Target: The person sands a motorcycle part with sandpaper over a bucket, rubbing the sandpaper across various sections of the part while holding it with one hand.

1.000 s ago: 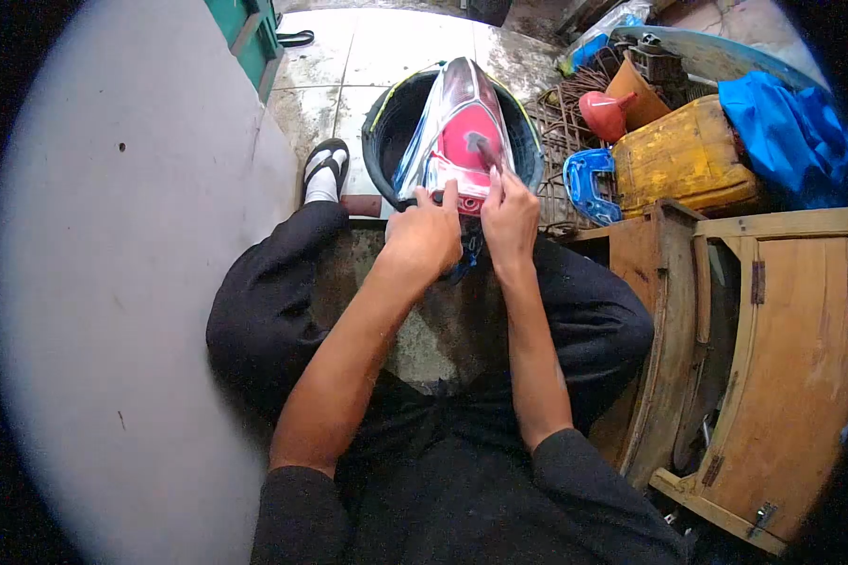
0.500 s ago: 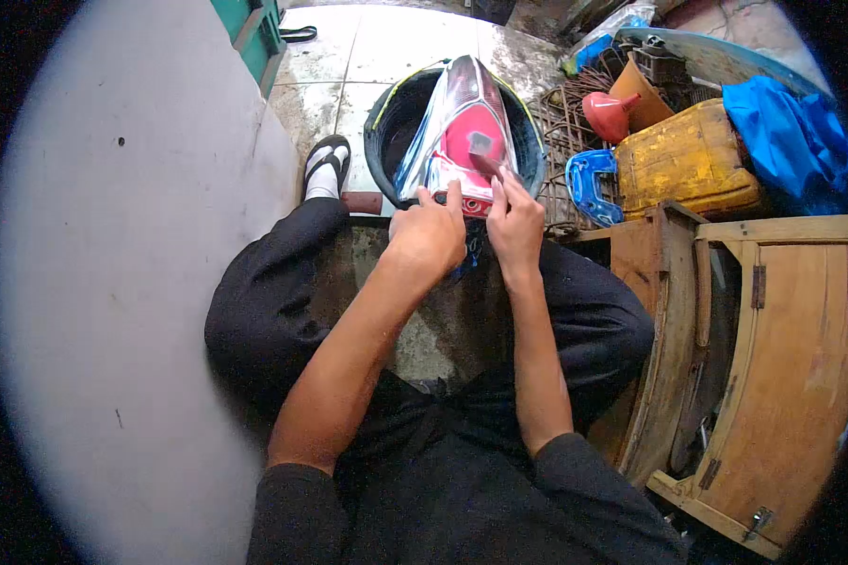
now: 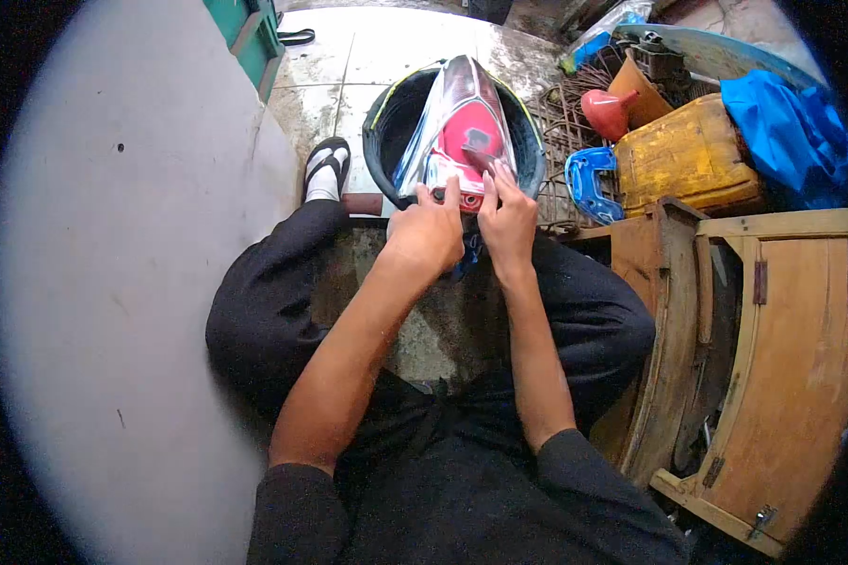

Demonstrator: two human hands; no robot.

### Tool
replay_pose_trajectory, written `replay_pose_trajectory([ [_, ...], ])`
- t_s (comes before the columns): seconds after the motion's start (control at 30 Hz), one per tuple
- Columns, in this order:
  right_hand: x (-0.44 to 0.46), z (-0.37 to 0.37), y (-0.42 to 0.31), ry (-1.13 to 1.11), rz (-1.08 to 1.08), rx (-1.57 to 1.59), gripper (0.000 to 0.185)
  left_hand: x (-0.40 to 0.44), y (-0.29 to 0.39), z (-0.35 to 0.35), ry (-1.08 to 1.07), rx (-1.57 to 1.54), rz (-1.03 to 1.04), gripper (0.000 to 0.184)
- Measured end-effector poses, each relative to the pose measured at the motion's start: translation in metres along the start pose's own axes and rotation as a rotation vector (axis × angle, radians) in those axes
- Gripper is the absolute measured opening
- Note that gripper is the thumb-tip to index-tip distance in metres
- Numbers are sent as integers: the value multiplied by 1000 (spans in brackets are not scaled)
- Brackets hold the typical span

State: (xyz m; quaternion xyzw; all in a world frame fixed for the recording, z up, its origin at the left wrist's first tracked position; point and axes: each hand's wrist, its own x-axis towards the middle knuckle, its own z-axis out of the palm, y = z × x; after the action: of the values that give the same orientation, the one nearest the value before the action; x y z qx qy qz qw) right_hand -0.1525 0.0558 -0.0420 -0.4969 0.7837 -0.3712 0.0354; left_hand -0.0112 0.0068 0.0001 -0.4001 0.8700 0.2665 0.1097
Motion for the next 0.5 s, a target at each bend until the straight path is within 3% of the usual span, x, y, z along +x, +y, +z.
replay_pose_trajectory([
  [0.2, 49, 27, 10, 88, -69, -47, 34, -2, -2, 4, 13, 32, 0, 76],
  [0.33, 36, 6, -4, -79, 95, -82, 34, 1, -2, -7, -44, -4, -1, 75],
  [0.5, 10, 10, 4, 9, -39, -65, 33, 1, 3, -3, -44, 11, -18, 75],
])
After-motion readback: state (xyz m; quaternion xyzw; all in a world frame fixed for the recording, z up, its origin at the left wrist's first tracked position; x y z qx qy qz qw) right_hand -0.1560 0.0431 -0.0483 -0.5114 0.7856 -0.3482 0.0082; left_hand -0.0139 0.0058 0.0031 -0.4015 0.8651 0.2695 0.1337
